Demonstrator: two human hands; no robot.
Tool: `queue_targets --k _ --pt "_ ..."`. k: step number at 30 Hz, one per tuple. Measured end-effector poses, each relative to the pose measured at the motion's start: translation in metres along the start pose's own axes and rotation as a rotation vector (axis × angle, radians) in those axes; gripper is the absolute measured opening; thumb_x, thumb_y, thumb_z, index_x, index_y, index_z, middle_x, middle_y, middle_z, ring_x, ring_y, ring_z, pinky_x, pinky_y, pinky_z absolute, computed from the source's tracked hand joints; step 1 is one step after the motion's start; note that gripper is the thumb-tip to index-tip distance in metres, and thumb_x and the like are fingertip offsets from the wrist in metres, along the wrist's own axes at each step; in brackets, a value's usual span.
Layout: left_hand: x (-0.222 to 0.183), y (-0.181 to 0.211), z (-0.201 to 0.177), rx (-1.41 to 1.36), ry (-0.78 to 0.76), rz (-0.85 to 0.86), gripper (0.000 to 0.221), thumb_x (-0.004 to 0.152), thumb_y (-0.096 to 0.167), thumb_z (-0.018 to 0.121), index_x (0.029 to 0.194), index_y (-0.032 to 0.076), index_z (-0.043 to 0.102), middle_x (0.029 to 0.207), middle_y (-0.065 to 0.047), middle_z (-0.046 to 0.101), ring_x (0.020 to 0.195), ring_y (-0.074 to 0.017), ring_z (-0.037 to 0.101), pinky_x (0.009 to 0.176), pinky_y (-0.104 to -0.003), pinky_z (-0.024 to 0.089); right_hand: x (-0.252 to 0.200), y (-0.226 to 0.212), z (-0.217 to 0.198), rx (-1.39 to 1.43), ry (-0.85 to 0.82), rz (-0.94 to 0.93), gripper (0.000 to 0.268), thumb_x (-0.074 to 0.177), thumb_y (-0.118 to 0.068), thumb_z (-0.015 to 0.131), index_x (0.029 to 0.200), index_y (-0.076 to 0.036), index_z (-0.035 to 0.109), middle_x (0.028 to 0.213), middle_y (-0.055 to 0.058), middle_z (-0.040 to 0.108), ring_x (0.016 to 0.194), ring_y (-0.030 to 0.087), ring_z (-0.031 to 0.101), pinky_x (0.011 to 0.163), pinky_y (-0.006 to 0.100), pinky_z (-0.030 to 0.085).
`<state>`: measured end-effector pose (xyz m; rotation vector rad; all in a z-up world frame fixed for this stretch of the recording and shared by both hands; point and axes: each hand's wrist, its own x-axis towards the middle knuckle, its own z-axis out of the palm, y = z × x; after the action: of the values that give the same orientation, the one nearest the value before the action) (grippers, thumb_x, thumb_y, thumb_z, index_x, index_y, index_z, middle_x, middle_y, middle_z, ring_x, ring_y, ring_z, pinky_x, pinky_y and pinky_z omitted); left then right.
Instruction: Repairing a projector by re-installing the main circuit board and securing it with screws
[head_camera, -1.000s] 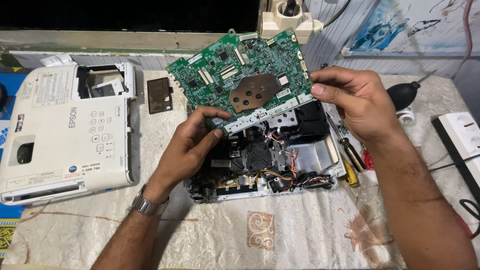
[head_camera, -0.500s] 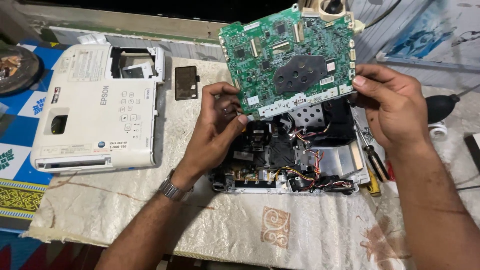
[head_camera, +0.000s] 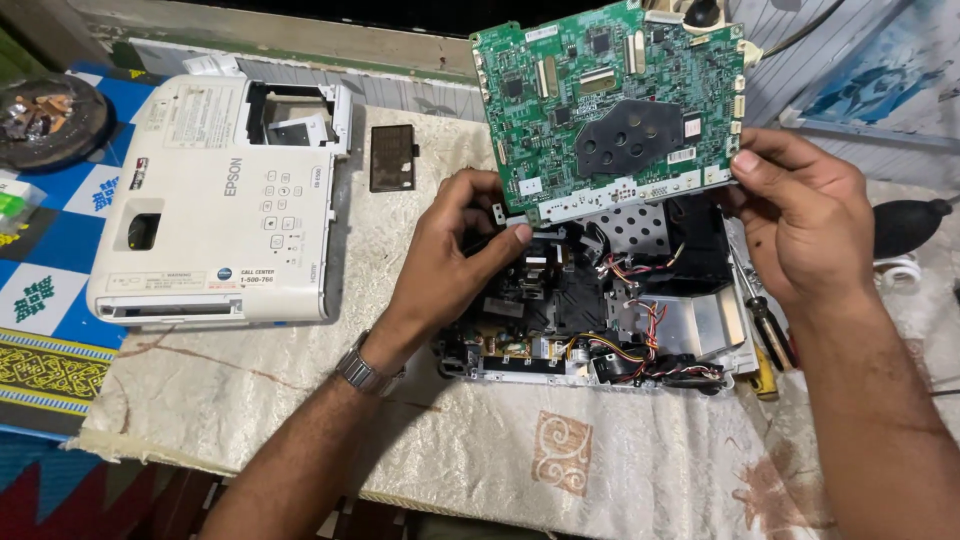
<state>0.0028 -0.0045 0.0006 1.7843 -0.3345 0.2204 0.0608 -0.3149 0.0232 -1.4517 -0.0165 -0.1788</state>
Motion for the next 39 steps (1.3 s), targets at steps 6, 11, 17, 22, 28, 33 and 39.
queue_targets --k 6,11,17,22,28,33,39 --pt "0.002 -0.01 0.005 -0.096 -0.059 0.077 0.02 0.095 0.02 0.073 0.091 0.011 0.056 0.101 0.0 0.047 0.088 -0.0108 0.047 0.073 -0.022 0.045 0.001 0.005 0.0 0.047 -0.024 -0.007 0.021 0.093 -0.006 0.072 0.113 -0.01 0.073 0.094 -0.004 0.071 0.085 0.004 0.068 0.076 0.013 0.056" --pt "0.002 -0.016 0.007 -0.178 0.02 0.017 0.023 0.092 0.019 0.079 0.089 0.014 0.057 0.092 0.005 0.045 0.071 -0.0055 0.039 0.061 -0.019 0.031 0.0 0.008 0.002 0.045 -0.034 -0.014 0.022 0.093 -0.006 0.073 0.115 -0.009 0.072 0.094 -0.002 0.071 0.085 0.005 0.067 0.076 0.014 0.055" --pt "0.001 -0.012 0.009 -0.548 0.071 -0.077 0.011 0.093 0.009 0.074 0.094 0.005 0.064 0.096 -0.003 0.066 0.096 -0.0229 0.079 0.087 -0.023 0.064 -0.002 0.011 0.005 0.064 -0.052 0.007 0.023 0.095 -0.005 0.071 0.117 -0.008 0.07 0.095 -0.001 0.071 0.083 0.006 0.068 0.08 0.015 0.06" --pt "0.001 -0.015 0.014 -0.65 0.151 -0.035 0.014 0.091 0.006 0.074 0.087 0.005 0.06 0.092 0.0 0.046 0.079 -0.0047 0.05 0.094 -0.032 0.067 -0.004 0.01 0.009 0.11 -0.071 0.011 0.022 0.095 -0.004 0.07 0.117 -0.005 0.069 0.097 0.002 0.071 0.089 0.012 0.072 0.087 0.024 0.066" --pt "0.0 -0.01 0.01 -0.497 0.096 0.033 0.016 0.097 0.008 0.067 0.085 -0.001 0.059 0.094 -0.004 0.047 0.085 -0.0149 0.061 0.091 -0.032 0.068 -0.003 0.01 0.007 0.005 -0.057 0.025 0.022 0.095 -0.008 0.071 0.117 -0.01 0.069 0.098 -0.002 0.069 0.091 0.009 0.068 0.083 0.021 0.061" --pt "0.0 -0.014 0.009 -0.514 0.084 0.044 0.014 0.097 0.007 0.066 0.089 -0.001 0.06 0.096 -0.005 0.048 0.089 -0.0147 0.061 0.094 -0.033 0.068 -0.001 0.012 0.002 -0.067 -0.075 0.012 0.023 0.094 -0.008 0.073 0.116 -0.011 0.07 0.096 -0.005 0.066 0.083 0.004 0.064 0.078 0.011 0.057" --pt "0.001 -0.02 0.005 -0.525 0.104 -0.058 0.012 0.096 0.01 0.069 0.09 0.004 0.06 0.09 -0.005 0.058 0.087 -0.0202 0.074 0.078 -0.026 0.063 -0.002 0.009 0.001 -0.118 -0.111 0.034 0.024 0.094 -0.007 0.072 0.117 -0.011 0.069 0.093 -0.004 0.068 0.085 0.005 0.066 0.079 0.011 0.054"
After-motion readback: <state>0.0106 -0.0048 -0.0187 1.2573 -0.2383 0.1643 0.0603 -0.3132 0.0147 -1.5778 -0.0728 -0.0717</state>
